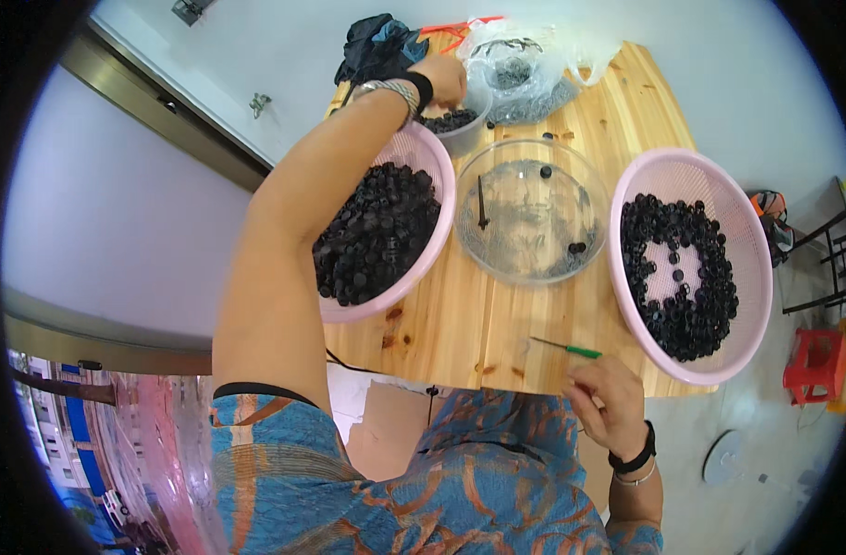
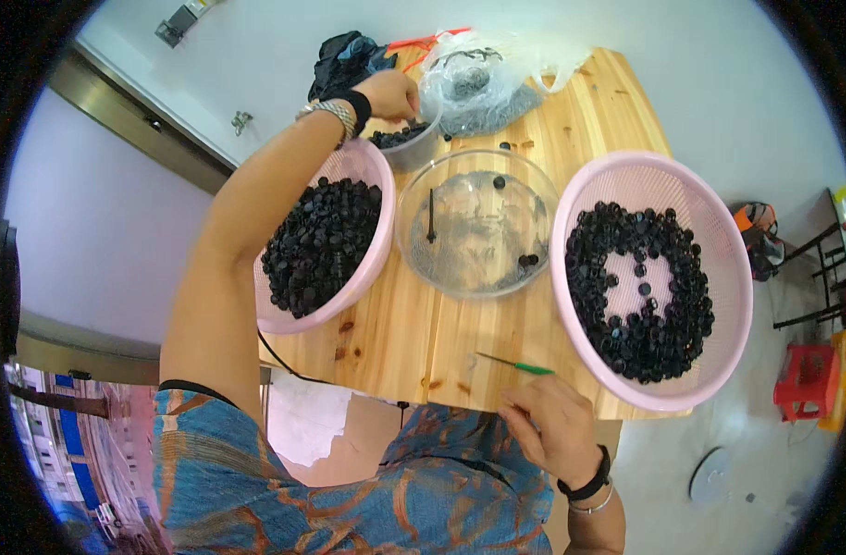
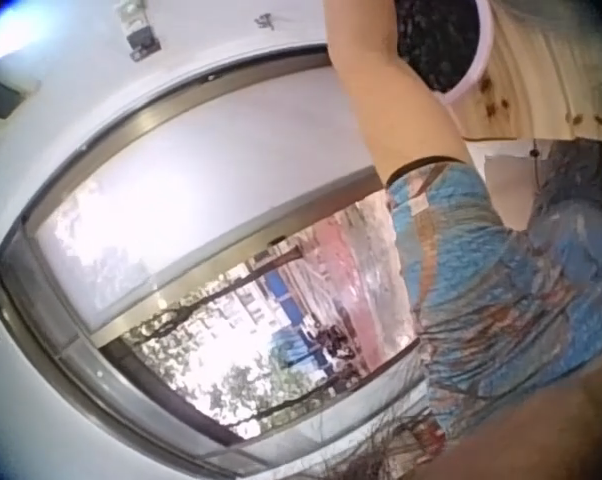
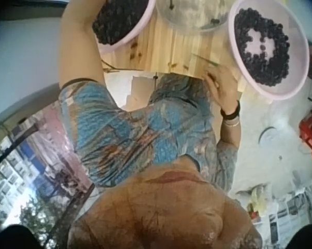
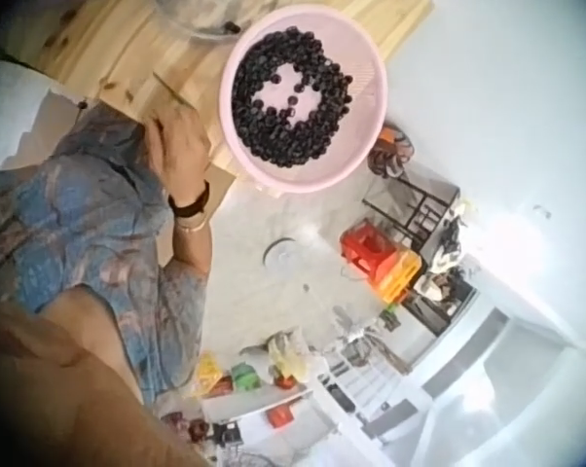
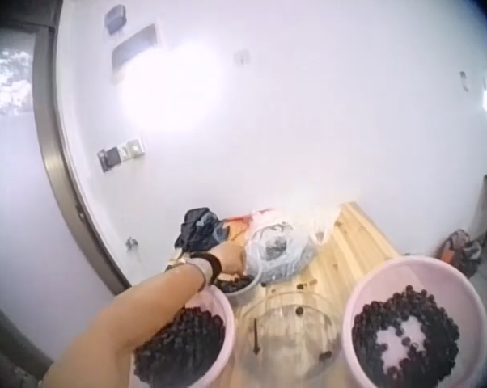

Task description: The recorder is assembling small black shoe components by picking them from bowls and joining them together.

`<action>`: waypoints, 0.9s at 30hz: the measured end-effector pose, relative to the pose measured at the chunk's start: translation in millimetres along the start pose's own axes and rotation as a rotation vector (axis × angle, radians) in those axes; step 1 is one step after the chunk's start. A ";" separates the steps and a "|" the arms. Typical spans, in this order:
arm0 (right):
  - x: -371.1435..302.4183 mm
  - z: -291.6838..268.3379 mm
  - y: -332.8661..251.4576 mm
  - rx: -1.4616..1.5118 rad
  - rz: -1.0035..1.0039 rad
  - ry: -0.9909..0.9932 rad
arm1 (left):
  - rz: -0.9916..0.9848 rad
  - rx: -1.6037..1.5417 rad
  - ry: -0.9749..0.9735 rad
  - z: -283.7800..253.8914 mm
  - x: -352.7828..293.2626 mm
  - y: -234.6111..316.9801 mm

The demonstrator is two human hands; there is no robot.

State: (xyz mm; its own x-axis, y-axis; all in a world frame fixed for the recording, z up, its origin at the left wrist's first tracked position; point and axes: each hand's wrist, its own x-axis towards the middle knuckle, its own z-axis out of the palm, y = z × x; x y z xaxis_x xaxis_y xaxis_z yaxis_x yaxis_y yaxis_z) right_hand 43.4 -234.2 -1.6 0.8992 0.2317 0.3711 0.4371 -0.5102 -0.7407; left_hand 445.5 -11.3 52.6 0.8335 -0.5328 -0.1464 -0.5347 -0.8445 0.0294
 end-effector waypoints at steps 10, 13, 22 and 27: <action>98.3 4.9 -44.3 -0.463 -0.161 0.035 | 0.174 -0.916 0.258 -14.6 -75.5 14.8; 139.5 12.4 -31.6 -0.664 -0.145 -0.067 | 0.195 -1.286 0.205 -32.4 -120.9 32.7; 233.2 34.7 25.1 -0.935 0.184 -0.446 | 0.214 -1.848 0.140 -33.5 -299.8 97.9; 237.3 56.6 57.6 -0.958 0.411 -0.411 | 0.084 -2.139 0.199 16.8 -354.1 111.3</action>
State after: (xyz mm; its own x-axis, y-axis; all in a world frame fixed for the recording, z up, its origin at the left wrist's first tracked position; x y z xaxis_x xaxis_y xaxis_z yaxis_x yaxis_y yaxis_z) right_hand 283.0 -161.8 12.1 0.9871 0.0647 -0.1467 0.0709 -0.9968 0.0378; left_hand 88.5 84.2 91.1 0.8982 -0.4394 -0.0110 0.2547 0.5000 0.8278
